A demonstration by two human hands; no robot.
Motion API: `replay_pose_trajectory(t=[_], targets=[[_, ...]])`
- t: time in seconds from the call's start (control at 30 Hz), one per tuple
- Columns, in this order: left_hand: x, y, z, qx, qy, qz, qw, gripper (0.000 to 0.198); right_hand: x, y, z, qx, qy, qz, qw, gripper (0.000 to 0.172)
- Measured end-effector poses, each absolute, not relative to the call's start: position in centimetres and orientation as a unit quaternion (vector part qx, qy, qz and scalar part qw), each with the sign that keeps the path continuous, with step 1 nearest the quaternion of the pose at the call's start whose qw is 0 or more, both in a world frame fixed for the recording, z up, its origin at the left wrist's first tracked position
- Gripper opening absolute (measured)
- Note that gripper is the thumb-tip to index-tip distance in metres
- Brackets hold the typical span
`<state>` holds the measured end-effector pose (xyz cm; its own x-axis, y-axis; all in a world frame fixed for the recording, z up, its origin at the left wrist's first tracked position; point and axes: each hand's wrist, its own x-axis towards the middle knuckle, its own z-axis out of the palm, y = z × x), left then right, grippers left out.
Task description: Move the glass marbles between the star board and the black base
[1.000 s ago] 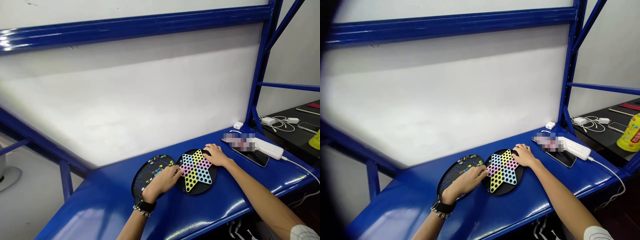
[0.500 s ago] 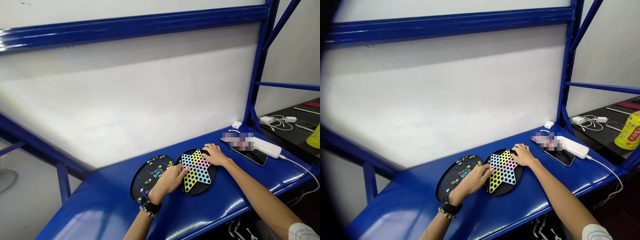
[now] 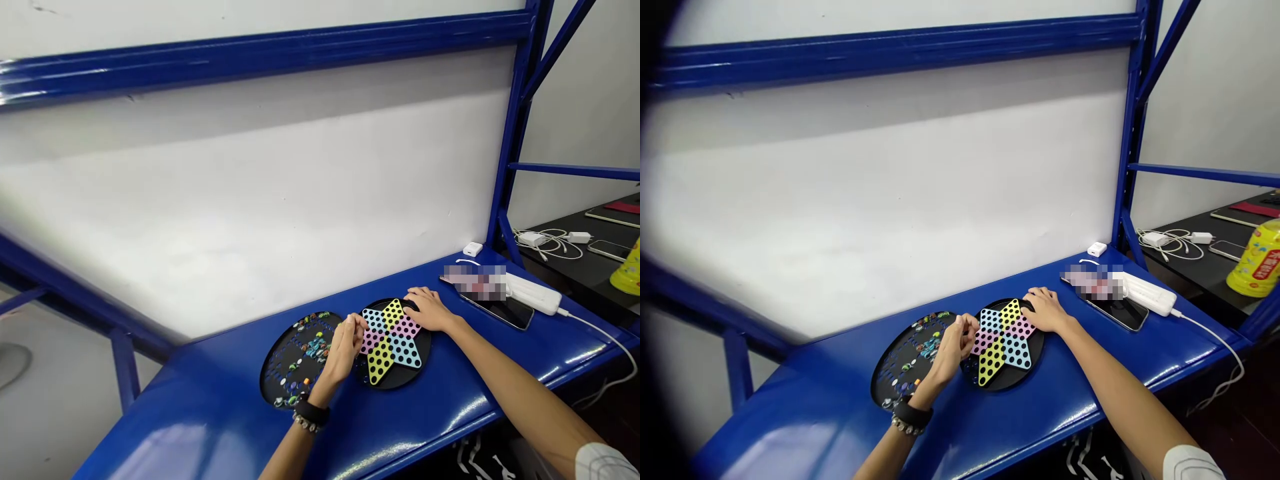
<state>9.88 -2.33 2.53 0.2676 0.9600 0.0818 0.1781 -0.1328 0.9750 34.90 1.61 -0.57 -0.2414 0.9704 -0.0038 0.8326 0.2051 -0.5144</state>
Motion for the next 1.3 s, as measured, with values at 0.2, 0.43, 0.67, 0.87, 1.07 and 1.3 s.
replay_pose_trajectory(t=[0.2, 0.43, 0.67, 0.87, 1.07, 1.3], targets=[[10.0, -2.1, 1.1, 0.566, 0.421, 0.456, 0.543, 0.059, 34.8, 1.4, -0.1, -0.595, -0.758, 0.213, 0.163, 0.047], [4.8, -1.3, 2.9, 0.592, 0.512, 0.503, 0.367, 0.054, 34.6, 1.2, 0.4, -0.596, -0.755, 0.220, 0.160, 0.046], [0.5, -1.7, 3.0, 0.788, 0.551, 0.205, 0.184, 0.031, 34.7, 1.3, 0.1, -0.598, -0.754, 0.221, 0.157, 0.048], [2.7, -2.3, 2.5, 0.815, 0.568, 0.089, 0.070, 0.029, 34.9, 1.4, -0.3, -0.597, -0.753, 0.223, 0.160, 0.048], [4.0, -2.0, 3.0, 0.815, 0.577, 0.054, 0.004, 0.024, 34.9, 1.5, -0.5, -0.598, -0.755, 0.219, 0.157, 0.049], [3.7, -3.0, 3.3, 0.796, 0.587, 0.151, -0.007, 0.025, 34.8, 1.4, -0.2, -0.598, -0.755, 0.222, 0.155, 0.049]])
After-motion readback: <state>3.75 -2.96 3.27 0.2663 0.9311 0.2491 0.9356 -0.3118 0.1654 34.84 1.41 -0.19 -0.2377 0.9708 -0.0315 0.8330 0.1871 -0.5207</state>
